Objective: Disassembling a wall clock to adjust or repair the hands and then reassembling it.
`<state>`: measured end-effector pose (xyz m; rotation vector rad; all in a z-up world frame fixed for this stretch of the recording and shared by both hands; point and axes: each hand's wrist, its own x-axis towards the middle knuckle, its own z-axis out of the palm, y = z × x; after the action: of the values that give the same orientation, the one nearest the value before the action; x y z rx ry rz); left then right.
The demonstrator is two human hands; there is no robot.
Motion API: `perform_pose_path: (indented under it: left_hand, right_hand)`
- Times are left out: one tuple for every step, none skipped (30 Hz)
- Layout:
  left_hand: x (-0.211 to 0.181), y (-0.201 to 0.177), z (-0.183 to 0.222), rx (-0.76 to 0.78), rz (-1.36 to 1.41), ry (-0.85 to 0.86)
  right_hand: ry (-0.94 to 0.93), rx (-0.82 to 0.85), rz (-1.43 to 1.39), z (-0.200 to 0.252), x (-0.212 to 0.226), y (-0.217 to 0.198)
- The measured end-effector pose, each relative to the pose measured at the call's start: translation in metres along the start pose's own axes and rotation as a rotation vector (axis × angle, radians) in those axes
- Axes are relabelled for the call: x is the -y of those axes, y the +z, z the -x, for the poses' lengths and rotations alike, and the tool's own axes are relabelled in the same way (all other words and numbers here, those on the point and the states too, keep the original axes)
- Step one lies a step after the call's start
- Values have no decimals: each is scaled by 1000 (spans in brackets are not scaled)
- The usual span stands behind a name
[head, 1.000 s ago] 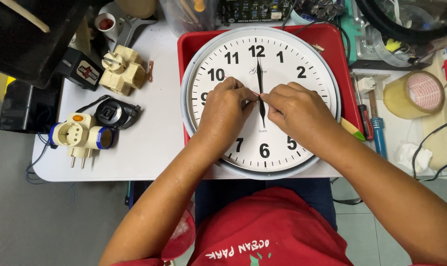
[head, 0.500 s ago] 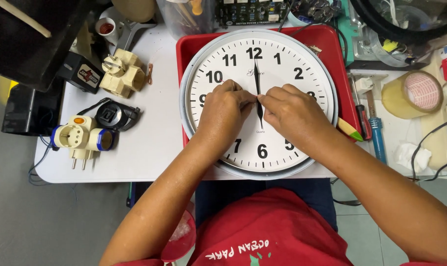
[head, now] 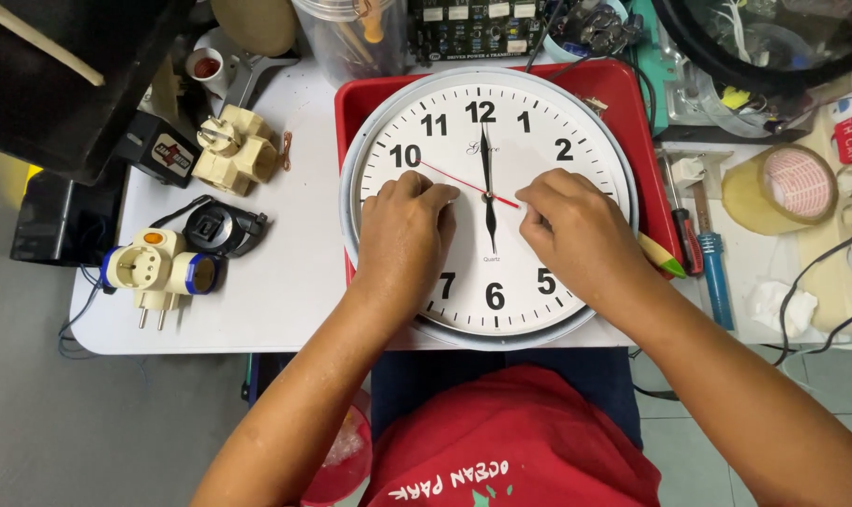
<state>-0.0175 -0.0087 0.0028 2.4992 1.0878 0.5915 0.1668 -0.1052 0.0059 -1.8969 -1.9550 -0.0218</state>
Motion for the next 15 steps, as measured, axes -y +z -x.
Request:
perform_pose_path:
  left_hand:
    - [0, 0, 1, -12, -26, 5]
    - [4, 5, 1, -11, -28, 4]
    - [8, 10, 0, -30, -49, 10]
    - [12, 16, -1, -48, -70, 15]
    - [12, 16, 0, -49, -72, 16]
    - [11, 16, 0, -48, -74, 9]
    - [11, 16, 0, -47, -75, 1]
    - [10, 15, 0, -47, -76, 1]
    - [9, 14, 1, -43, -70, -10]
    - [8, 13, 2, -38, -65, -22]
    - [8, 13, 2, -37, -66, -23]
    - [8, 13, 2, -35, -64, -23]
    - [9, 13, 1, -33, -62, -22]
    - [9, 13, 1, -32, -62, -22]
    - [9, 13, 0, -26, -60, -24]
  right_hand:
    - [7, -1, 10, 3, -1, 0]
    - [7, -2, 8, 5, 0, 0]
    - [3, 3, 15, 6, 0, 0]
    - [-1, 7, 23, 8, 1, 0]
    - [-1, 6, 22, 8, 1, 1]
    - [-9, 9, 24, 8, 0, 2]
    - [-16, 12, 26, 8, 0, 3]
    - [-16, 11, 25, 9, 1, 2]
    - [-6, 11, 16, 9, 2, 2]
    - [5, 11, 7, 9, 3, 2]
    - [5, 11, 6, 9, 3, 2]
    - [6, 14, -1, 9, 3, 2]
    - [8, 17, -7, 9, 4, 1]
    - [9, 17, -7, 9, 5, 0]
    - [22, 18, -16, 9, 7, -1]
